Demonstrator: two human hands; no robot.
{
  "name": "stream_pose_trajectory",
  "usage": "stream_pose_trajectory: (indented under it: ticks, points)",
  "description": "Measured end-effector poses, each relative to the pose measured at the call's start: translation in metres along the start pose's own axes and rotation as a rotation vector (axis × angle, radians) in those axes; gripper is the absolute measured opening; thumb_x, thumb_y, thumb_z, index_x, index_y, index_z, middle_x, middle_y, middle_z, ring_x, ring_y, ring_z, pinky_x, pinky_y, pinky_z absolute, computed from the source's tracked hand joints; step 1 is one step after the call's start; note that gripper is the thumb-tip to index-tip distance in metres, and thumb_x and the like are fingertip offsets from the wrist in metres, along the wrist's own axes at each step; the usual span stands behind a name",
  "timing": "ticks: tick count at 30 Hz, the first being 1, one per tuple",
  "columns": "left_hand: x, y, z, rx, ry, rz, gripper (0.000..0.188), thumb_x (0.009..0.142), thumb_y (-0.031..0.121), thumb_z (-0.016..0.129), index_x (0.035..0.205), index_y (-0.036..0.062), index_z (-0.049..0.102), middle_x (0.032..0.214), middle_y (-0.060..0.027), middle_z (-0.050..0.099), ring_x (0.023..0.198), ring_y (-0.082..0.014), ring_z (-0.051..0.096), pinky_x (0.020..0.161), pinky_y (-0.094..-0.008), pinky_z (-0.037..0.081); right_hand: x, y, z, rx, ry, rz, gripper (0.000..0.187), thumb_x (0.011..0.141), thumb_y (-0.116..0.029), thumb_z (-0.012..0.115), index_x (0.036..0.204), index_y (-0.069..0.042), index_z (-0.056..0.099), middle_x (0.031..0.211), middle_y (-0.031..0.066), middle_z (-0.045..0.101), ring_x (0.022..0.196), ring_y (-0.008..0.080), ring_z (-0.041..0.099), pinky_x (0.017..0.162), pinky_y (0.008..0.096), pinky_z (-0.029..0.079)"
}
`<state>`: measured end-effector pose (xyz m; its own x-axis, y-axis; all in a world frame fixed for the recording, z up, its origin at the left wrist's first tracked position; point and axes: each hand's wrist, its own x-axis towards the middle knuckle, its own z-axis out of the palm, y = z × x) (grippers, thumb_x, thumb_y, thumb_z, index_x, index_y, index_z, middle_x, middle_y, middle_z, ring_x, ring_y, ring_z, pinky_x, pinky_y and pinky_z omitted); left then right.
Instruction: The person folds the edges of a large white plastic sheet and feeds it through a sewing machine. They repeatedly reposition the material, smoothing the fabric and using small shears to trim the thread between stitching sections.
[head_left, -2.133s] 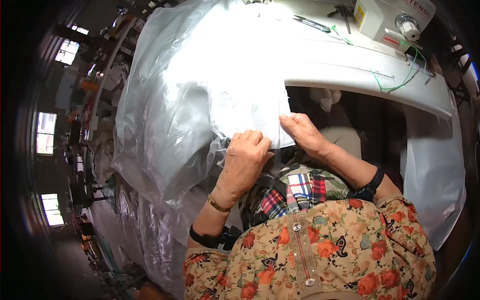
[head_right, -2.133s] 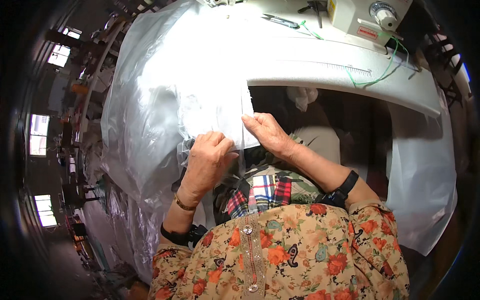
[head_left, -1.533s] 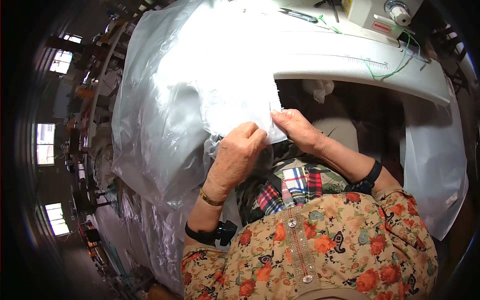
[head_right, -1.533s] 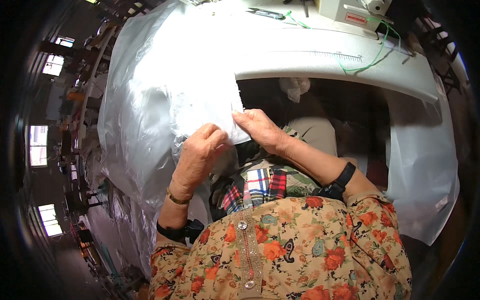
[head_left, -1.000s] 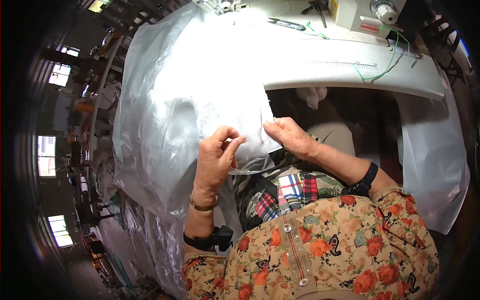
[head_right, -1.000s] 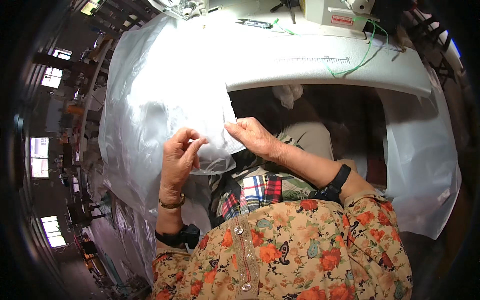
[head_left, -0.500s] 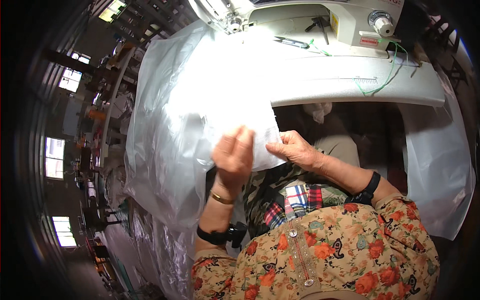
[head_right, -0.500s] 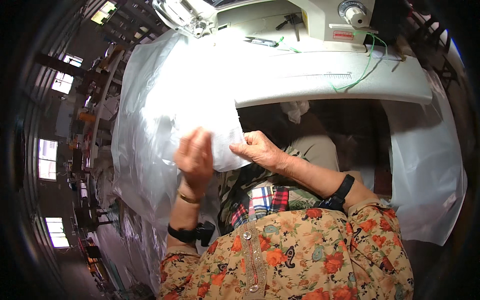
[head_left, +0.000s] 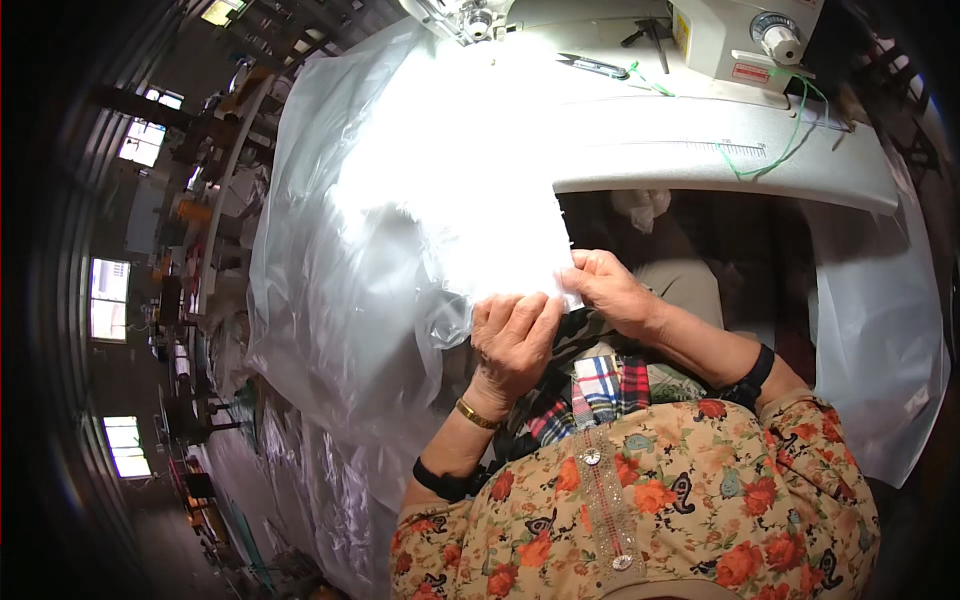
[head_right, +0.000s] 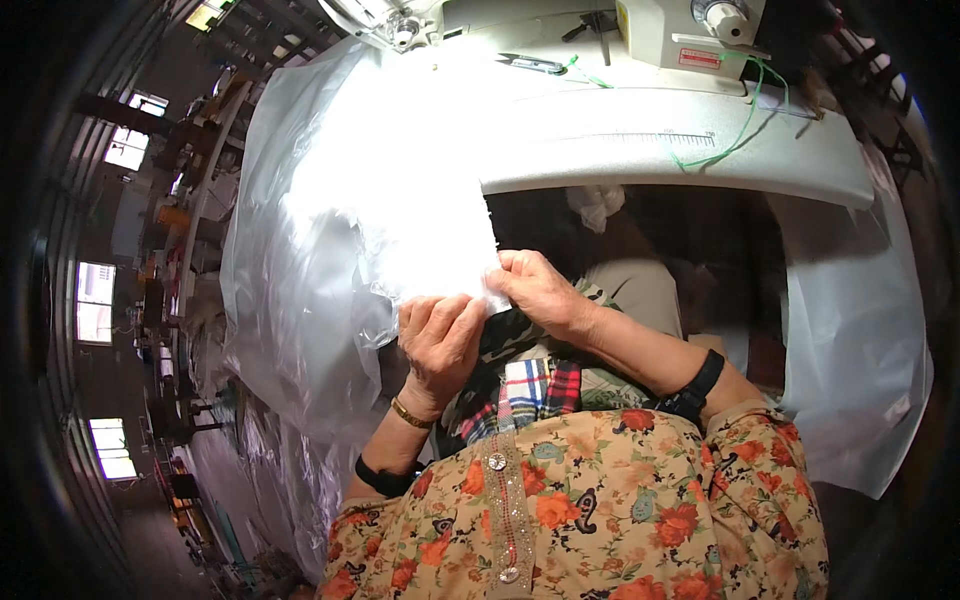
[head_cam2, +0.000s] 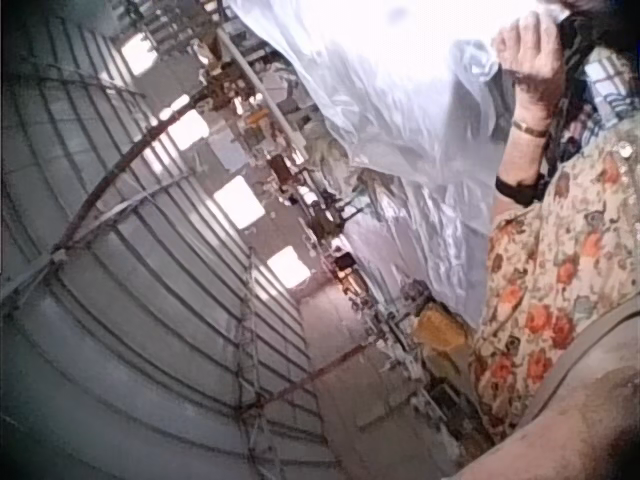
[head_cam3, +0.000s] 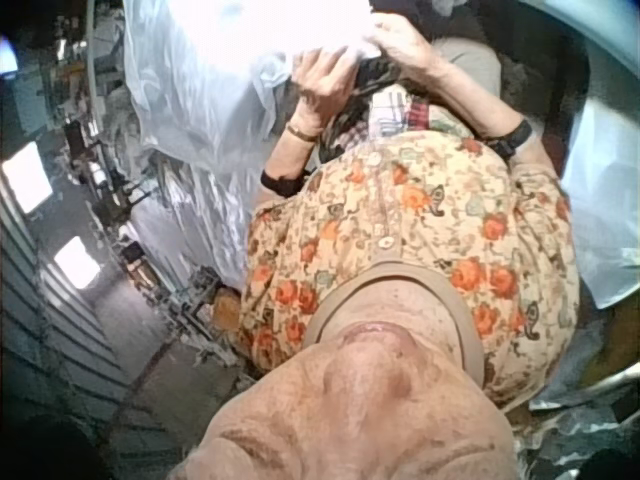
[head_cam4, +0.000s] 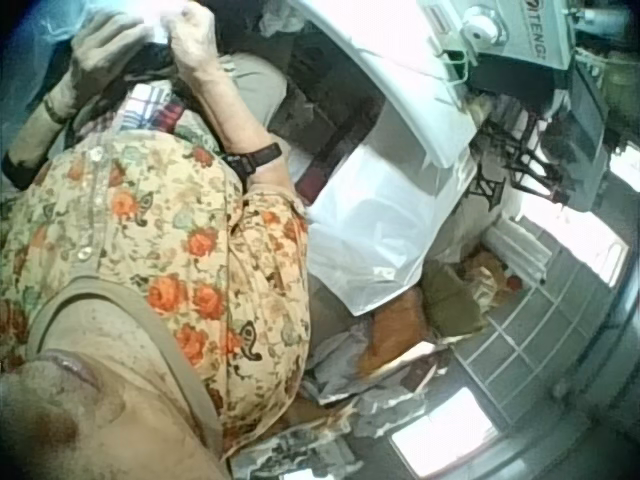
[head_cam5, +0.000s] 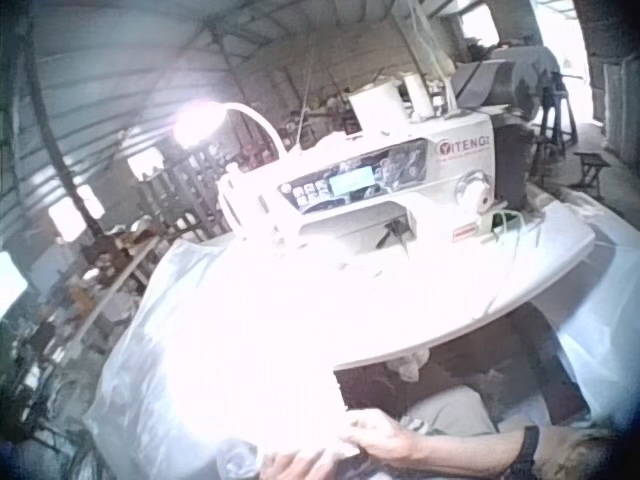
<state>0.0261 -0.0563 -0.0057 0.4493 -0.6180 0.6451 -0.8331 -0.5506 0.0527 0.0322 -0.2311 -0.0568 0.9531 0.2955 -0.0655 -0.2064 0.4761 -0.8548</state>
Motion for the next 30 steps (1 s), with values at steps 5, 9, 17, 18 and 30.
stream_pose_trajectory:
  ticks: [5,9,17,18,30]
  points:
    - [-0.002,0.004,-0.004,0.07,-0.072,0.012,0.023,0.077,0.011,0.065,0.1,0.005,0.069,0.088,-0.0018,0.061,0.079,-0.0182,0.058,0.078,-0.0348,0.041,-0.007,-0.002,0.002,-0.068,0.021,-0.019,0.023,0.102,-0.018,0.049,0.099,0.001,0.063,0.09,-0.0017,0.062,0.081,0.0035,0.054,0.072,0.0227,0.047]
    - [0.0,0.006,-0.004,0.083,-0.096,0.012,0.024,0.077,0.011,0.064,0.099,0.0047,0.068,0.088,-0.0015,0.061,0.078,-0.0178,0.058,0.079,-0.0357,0.041,-0.011,-0.003,-0.002,-0.069,-0.001,0.01,0.032,0.105,-0.028,0.046,0.095,-0.002,0.061,0.085,-0.0023,0.06,0.077,0.0034,0.052,0.067,0.0224,0.045]
    - [-0.002,0.011,-0.006,0.104,-0.124,0.004,0.018,0.078,0.009,0.072,0.096,0.0094,0.068,0.083,0.0005,0.058,0.076,-0.017,0.056,0.089,-0.0413,0.038,-0.013,-0.005,-0.002,-0.021,-0.028,-0.035,0.047,0.103,-0.045,0.049,0.082,-0.005,0.061,0.074,-0.0044,0.054,0.07,0.0028,0.046,0.06,0.0229,0.04]
    - [-0.002,0.011,-0.007,0.107,-0.124,0.003,0.018,0.078,0.009,0.072,0.096,0.0094,0.068,0.083,0.0005,0.058,0.076,-0.017,0.056,0.089,-0.0413,0.038,-0.013,-0.005,-0.001,-0.031,-0.027,-0.025,0.047,0.103,-0.046,0.05,0.081,-0.005,0.062,0.074,-0.0045,0.054,0.069,0.0031,0.047,0.06,0.0232,0.041]
    - [-0.004,0.01,-0.011,0.126,-0.096,-0.054,0.037,0.079,0.026,0.078,0.108,0.0091,0.063,0.109,-0.0052,0.06,0.1,-0.0214,0.057,0.101,-0.0484,0.032,-0.016,-0.008,0.007,-0.225,0.006,-0.069,0.035,0.103,-0.026,0.049,0.091,0.004,0.064,0.075,0.0009,0.062,0.069,0.0059,0.058,0.061,0.0249,0.05]
